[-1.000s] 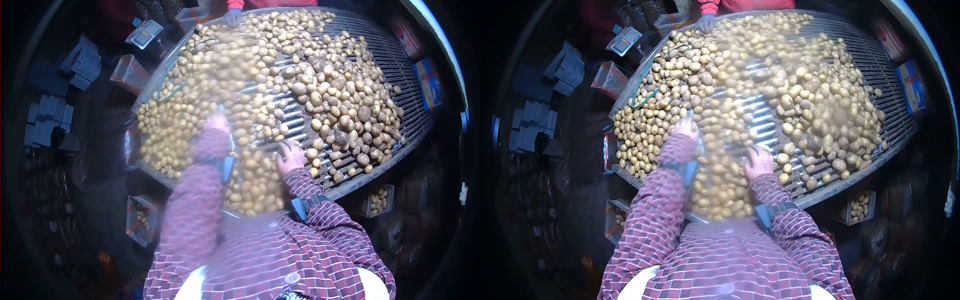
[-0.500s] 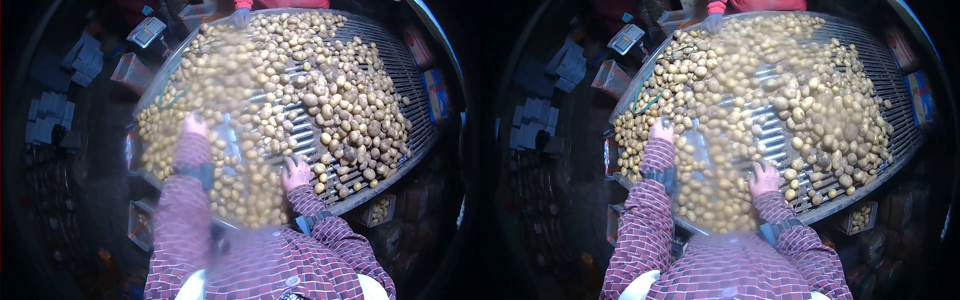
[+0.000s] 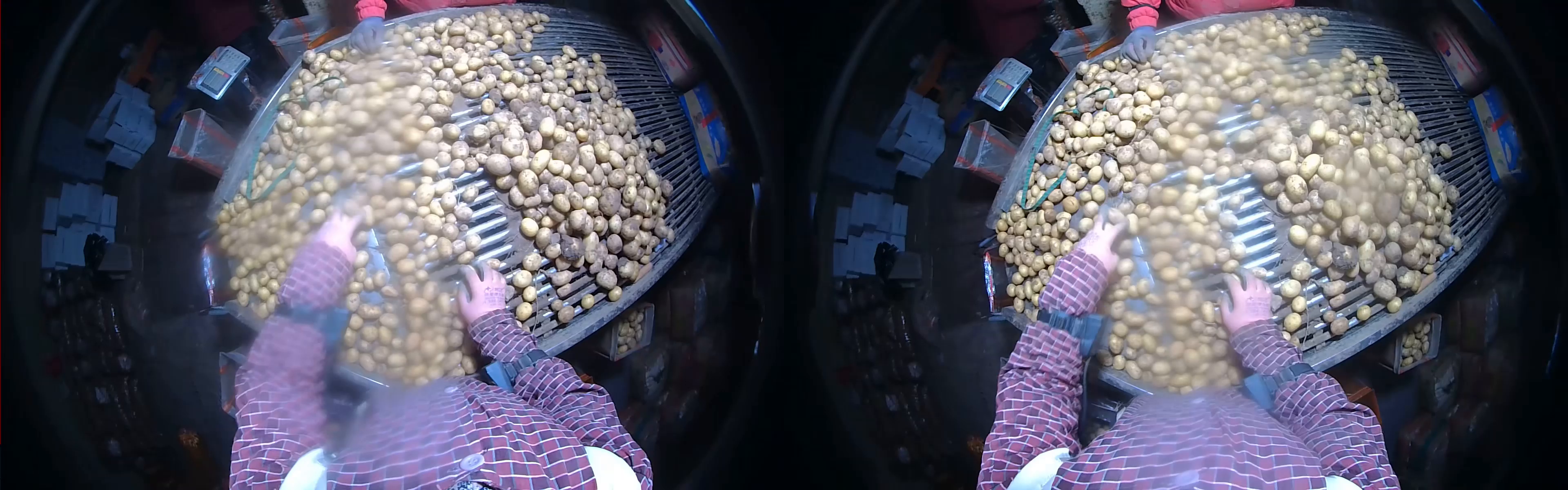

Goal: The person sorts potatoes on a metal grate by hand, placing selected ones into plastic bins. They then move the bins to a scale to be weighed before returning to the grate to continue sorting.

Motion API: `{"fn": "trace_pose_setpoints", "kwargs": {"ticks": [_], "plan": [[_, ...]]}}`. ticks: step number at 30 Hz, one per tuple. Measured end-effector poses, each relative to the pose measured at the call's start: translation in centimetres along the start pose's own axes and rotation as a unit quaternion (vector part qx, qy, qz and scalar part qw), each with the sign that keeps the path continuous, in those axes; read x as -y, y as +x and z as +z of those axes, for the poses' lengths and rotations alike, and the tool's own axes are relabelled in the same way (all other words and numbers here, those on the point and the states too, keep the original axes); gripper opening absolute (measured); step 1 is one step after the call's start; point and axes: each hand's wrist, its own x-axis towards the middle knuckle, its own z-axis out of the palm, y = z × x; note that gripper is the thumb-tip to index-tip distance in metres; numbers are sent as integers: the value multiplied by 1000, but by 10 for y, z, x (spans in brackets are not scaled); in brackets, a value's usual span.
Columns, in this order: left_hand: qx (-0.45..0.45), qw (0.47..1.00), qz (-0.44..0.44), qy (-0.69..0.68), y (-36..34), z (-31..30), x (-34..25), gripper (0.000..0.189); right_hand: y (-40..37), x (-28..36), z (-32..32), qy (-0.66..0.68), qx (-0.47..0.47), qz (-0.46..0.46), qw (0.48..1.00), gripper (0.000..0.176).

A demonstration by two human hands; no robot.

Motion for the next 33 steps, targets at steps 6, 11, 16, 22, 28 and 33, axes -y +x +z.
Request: {"fn": "trace_pose_setpoints", "kwargs": {"ticks": [6, 11, 16, 22, 28, 33], "plan": [[-166, 978, -80, -97, 65, -37, 30, 36, 1, 2, -3, -8, 12, 5, 1000, 44], [-151, 983, -81, -66, 147, -18, 21, 44, 3, 4, -7, 15, 6, 5, 1000, 41], [-28, 993, -117, 20, 151, -23, 20, 57, 2, 2, -3, 11, 9, 11, 1000, 40], [9, 965, -107, -238, 100, -10, 41, 77, 5, 3, -3, 22, 8, 13, 1000, 39], [-274, 940, -136, -149, 116, -9, 91, 52, 5, 2, 0, 17, 9, 18, 1000, 40], [-126, 980, -145, -55, 149, -27, 125, 56, 6, 4, -4, 14, 21, 24, 999, 39]]}}
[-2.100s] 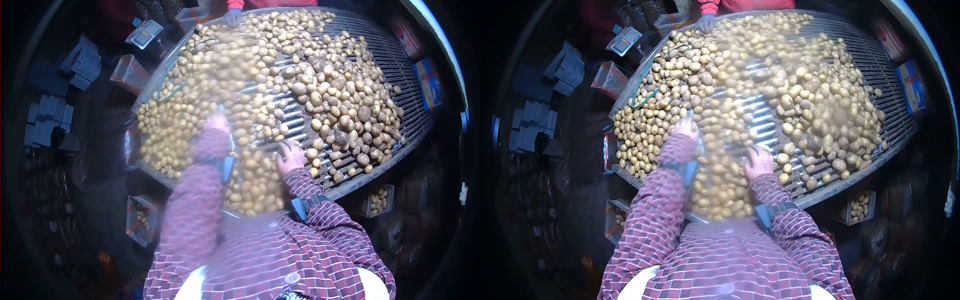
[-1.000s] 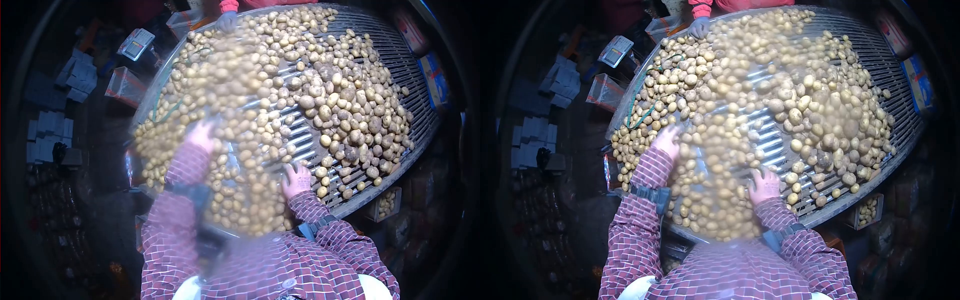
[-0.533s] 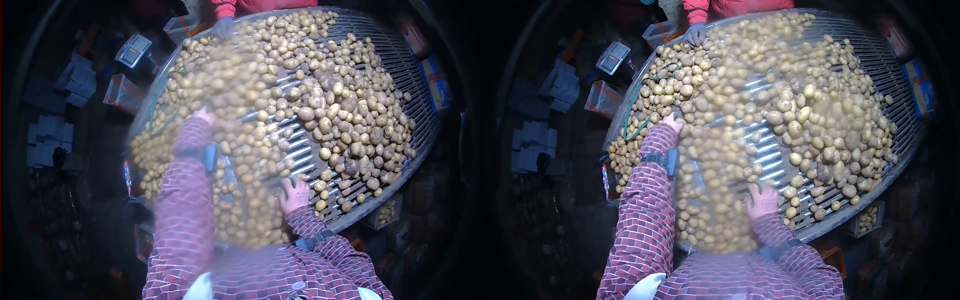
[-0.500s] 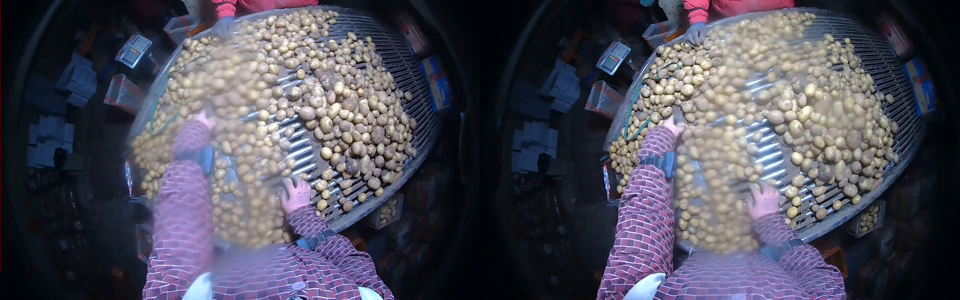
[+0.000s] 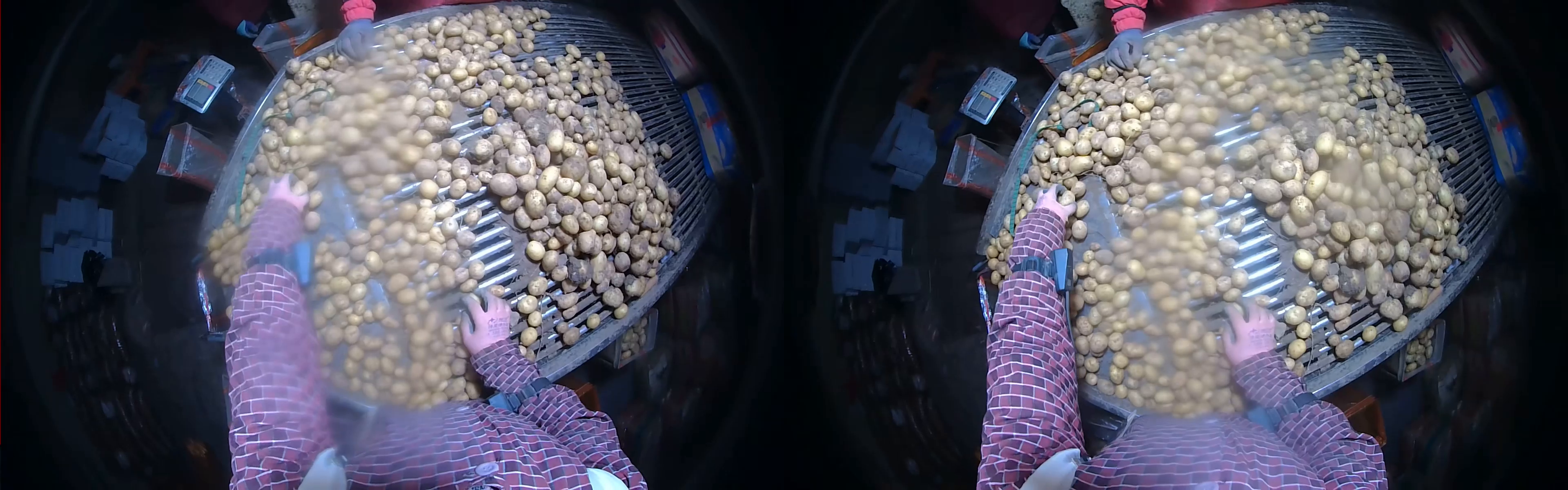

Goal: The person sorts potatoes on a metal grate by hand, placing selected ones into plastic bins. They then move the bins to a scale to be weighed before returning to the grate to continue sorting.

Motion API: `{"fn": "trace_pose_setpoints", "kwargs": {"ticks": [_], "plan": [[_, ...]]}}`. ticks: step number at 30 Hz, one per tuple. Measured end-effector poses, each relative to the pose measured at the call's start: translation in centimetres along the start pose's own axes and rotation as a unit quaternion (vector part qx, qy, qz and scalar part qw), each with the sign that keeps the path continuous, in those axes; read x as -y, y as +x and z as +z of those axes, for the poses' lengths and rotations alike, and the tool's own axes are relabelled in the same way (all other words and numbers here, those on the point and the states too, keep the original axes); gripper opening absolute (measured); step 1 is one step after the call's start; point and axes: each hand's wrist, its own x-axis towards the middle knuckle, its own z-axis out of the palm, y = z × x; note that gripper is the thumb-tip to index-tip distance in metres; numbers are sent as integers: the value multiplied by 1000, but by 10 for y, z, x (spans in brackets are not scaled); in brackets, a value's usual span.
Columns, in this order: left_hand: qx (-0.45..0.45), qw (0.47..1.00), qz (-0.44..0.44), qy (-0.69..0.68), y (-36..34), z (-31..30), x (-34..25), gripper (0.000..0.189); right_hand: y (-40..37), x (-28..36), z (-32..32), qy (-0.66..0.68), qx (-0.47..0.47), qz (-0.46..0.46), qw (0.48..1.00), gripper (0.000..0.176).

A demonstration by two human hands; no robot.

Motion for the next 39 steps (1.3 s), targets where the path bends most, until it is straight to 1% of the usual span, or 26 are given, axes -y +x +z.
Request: {"fn": "trace_pose_setpoints", "kwargs": {"ticks": [1, 4, 5, 6, 8, 10, 11, 12, 13, 14, 15, 18, 19, 21, 23, 26, 27, 30, 31, 32, 33, 34, 35, 36, 37, 39], "plan": [[24, 999, -8, 24, 1, -4, -3, 54, 0, 1, 0, -1, -2, -1, 1000, 39], [59, 997, 37, 39, -14, -24, -15, 51, 0, -1, 0, 3, 2, -6, 1000, 40], [59, 997, 9, 44, -23, -31, -25, 47, 0, -1, 0, -2, -7, -9, 1000, 40], [22, 999, 39, 3, -12, -4, 1, 59, -1, -2, 2, -6, -16, -12, 1000, 40], [42, 991, 129, -22, -44, -4, 5, 54, -3, -3, 5, -11, -26, -15, 999, 40], [144, 965, 94, -199, -72, -3, 11, 49, -2, -2, 4, -12, -26, -18, 999, 39], [190, 936, 76, -288, -88, -1, 12, 47, -2, 0, 1, -14, -15, -10, 1000, 39], [176, 890, 45, -417, -108, 0, 14, 45, -2, 0, -1, -15, -16, -10, 1000, 39], [158, 828, 14, -538, -133, 0, 17, 44, -2, 0, -1, -16, -17, -10, 1000, 38], [136, 749, -18, -648, -159, 0, 22, 43, -3, 1, 0, -16, -15, -10, 1000, 38], [108, 655, -50, -747, -180, 0, 27, 42, -4, 2, 1, -17, -16, -8, 1000, 36], [105, 514, -40, -850, -233, 5, 50, 44, -5, -5, 9, -13, -27, -21, 999, 36], [66, 521, -95, -846, -250, 0, 48, 43, -5, -6, 11, -10, -38, -26, 999, 35], [47, 489, -136, -860, -286, -4, 60, 43, -6, -5, 12, -17, -55, -35, 998, 33], [46, 424, -110, -898, -314, 10, 88, 43, -5, -6, 12, -11, -66, -58, 996, 31], [-157, 515, -257, -802, -360, 51, 120, 42, -5, -11, 19, -17, -75, -70, 995, 31], [-115, 474, -296, -821, -384, 43, 126, 38, -5, -14, 19, -23, -65, -76, 995, 31], [-202, 341, -147, -906, -440, 73, 161, 40, -6, -13, 20, -20, -79, -85, 993, 27], [-237, 263, -162, -921, -458, 78, 173, 41, -6, -16, 22, -25, -78, -90, 993, 28], [-268, 256, -163, -914, -473, 91, 199, 38, -6, -18, 23, -24, -81, -94, 992, 28], [-292, 441, -207, -823, -493, 88, 219, 38, -6, -19, 25, -25, -85, -98, 991, 29], [-302, 606, -242, -695, -517, 80, 239, 38, -5, -21, 27, -24, -90, -100, 991, 29], [-295, 745, -267, -535, -540, 70, 256, 38, -4, -25, 29, -24, -88, -99, 991, 30], [-272, 852, -275, -353, -555, 62, 270, 38, -4, -21, 26, -23, -77, -90, 993, 29], [-236, 922, -265, -157, -562, 57, 281, 38, -4, -20, 26, -33, -77, -90, 992, 28], [-226, 937, -252, -84, -546, 62, 288, 40, -6, -12, 19, -36, -79, -79, 993, 27]]}}
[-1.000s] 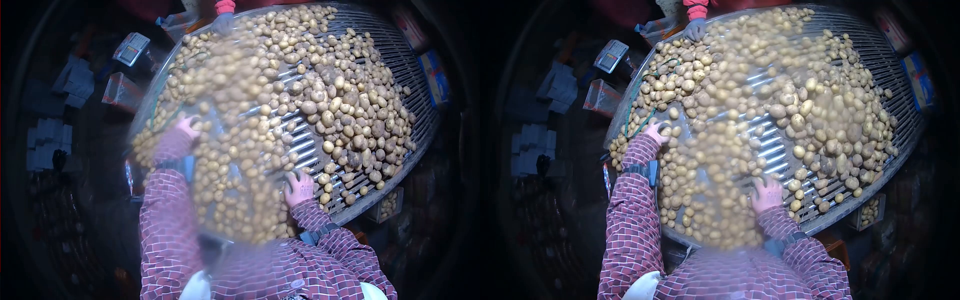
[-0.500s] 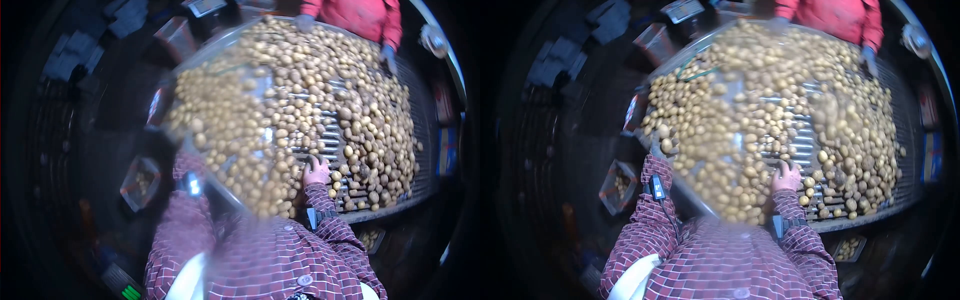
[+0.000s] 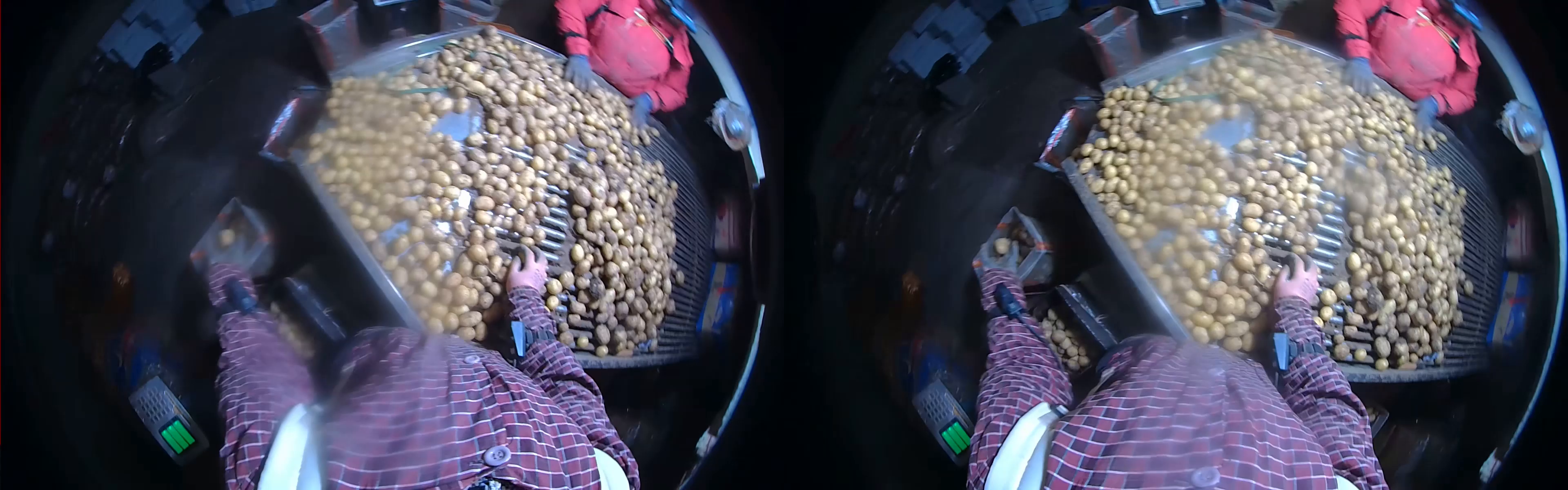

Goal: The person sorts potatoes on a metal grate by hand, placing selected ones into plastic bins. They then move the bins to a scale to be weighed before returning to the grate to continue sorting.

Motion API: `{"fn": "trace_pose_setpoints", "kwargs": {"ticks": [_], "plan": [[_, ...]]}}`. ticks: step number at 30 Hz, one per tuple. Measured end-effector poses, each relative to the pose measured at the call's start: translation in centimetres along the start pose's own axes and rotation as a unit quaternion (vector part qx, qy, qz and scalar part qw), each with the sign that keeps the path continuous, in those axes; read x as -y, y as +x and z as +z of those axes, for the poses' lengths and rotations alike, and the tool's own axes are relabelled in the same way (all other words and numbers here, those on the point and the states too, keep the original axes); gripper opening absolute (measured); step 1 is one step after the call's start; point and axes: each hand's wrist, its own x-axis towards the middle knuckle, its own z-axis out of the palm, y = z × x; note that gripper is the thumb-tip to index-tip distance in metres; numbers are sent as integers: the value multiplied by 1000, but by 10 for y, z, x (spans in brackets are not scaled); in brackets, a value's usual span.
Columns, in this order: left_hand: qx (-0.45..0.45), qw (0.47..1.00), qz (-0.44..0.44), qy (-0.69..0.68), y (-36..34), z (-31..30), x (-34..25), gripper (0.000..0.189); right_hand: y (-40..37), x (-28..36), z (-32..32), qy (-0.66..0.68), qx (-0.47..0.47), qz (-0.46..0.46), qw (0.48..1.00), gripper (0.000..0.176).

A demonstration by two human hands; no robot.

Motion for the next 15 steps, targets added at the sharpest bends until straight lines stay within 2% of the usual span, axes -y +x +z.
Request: {"fn": "trace_pose_setpoints", "kwargs": {"ticks": [1, 3, 4, 6, 7, 8, 9, 10, 11, 13, 15], "plan": [[-2, 991, -46, -127, 9, 7, -3, 40, 0, 0, -1, -4, -2, -4, 1000, 28], [-3, 922, -138, -363, 35, 17, -9, 41, 1, -6, 3, 5, -4, -19, 1000, 29], [1, 864, -185, -468, 45, 19, -11, 41, 1, -7, 5, 12, -9, -19, 1000, 30], [10, 707, -280, -650, 61, 27, -18, 42, -1, -8, 8, 8, 1, 8, 1000, 31], [39, 741, -182, -645, 54, 34, -76, 39, -1, -9, 9, 6, 3, 10, 1000, 32], [32, 823, -144, -549, 54, 52, -119, 35, -1, -10, 9, 10, 10, 9, 1000, 33], [40, 889, -35, -455, 47, 72, -159, 32, -1, -9, 8, 10, 9, 12, 1000, 32], [84, 897, -16, -434, 38, 81, -204, 32, -1, -8, 7, 13, 11, 15, 1000, 32], [174, 904, -29, -390, 27, 65, -257, 40, -1, -8, 6, 15, 13, 18, 1000, 32], [221, 942, 50, -249, 17, 103, -300, 49, -2, -6, 6, 14, -5, 16, 1000, 33], [240, 958, 134, -85, 15, 111, -332, 52, -1, -3, 1, 22, 12, 22, 999, 33]]}}
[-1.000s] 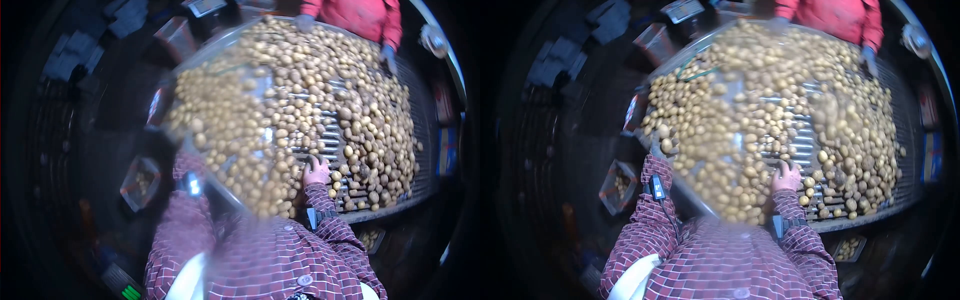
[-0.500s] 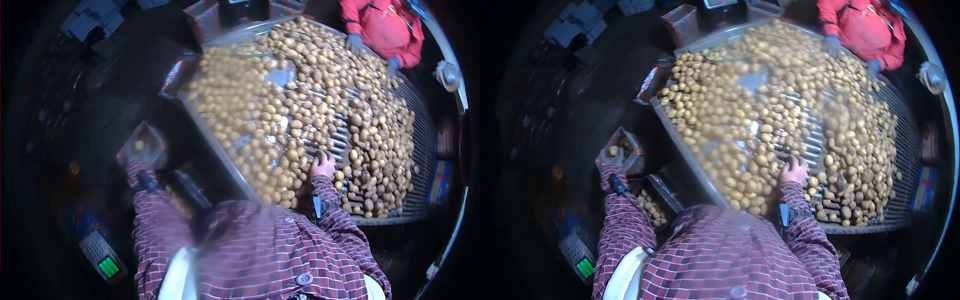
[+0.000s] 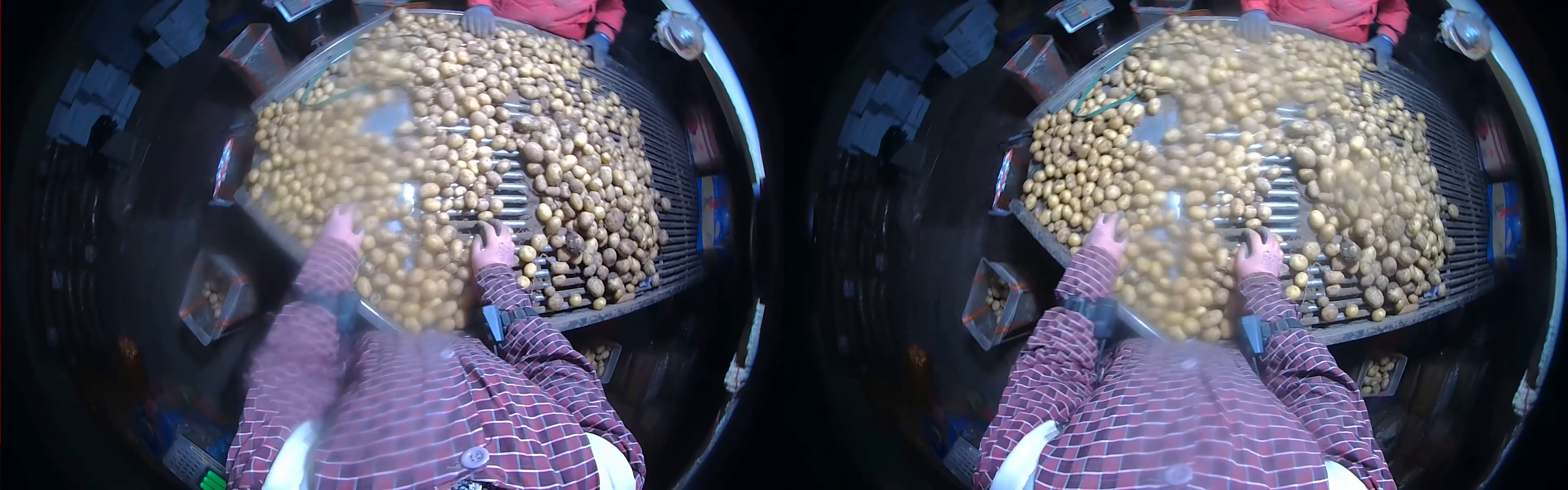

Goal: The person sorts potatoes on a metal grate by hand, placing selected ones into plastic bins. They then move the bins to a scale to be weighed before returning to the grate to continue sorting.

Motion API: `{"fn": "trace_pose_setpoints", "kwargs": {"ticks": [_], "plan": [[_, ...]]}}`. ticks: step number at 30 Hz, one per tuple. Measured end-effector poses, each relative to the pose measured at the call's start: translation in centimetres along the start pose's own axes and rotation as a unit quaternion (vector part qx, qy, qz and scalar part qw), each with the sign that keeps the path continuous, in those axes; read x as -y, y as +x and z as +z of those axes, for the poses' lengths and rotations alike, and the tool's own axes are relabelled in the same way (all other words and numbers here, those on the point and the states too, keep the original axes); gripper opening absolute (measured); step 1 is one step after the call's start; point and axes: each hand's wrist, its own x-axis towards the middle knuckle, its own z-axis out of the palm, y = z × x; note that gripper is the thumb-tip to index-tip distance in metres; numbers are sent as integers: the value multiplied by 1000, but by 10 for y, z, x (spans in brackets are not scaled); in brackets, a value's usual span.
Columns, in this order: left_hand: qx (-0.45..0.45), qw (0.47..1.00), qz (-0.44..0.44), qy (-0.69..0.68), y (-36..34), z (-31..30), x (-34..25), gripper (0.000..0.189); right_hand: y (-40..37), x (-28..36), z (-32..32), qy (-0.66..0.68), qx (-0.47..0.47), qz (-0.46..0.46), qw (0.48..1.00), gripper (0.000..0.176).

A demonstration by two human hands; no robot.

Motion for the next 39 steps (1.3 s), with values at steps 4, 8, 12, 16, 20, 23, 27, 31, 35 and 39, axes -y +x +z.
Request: {"fn": "trace_pose_setpoints", "kwargs": {"ticks": [4, 8, 12, 16, 20, 23, 27, 31, 35, 39], "plan": [[18, 1000, 11, 10, 21, 3, -12, 54, 1, -3, 2, 6, -2, 8, 1000, 32], [66, 863, -156, -475, 4, -11, 12, 45, 1, 1, -1, 10, 10, 20, 1000, 34], [-169, 717, -96, -669, -16, -35, 120, 39, 1, 1, -2, 3, 11, 22, 1000, 34], [-237, 830, -304, -403, -58, -94, 334, 48, 1, 5, -2, 0, 3, 19, 1000, 33], [-316, 740, -525, -277, -84, -159, 271, 67, 0, 2, -2, 3, 0, 12, 1000, 31], [-315, 841, -285, -335, -64, -112, 299, 49, 0, 6, -6, 2, 1, 18, 1000, 31], [-327, 920, -27, -215, 23, -28, 190, 38, 0, 4, -7, 6, 47, 34, 998, 42], [-133, 958, 54, -248, 76, 5, -7, 52, 0, 5, -7, 5, 7, 23, 1000, 37], [-83, 980, 154, 93, 111, 60, -100, 70, 2, 3, -12, 26, 40, 38, 998, 35], [-27, 962, 203, 179, 77, 70, -127, 59, 38, -5, -12, 92, 71, 40, 992, 37]]}}
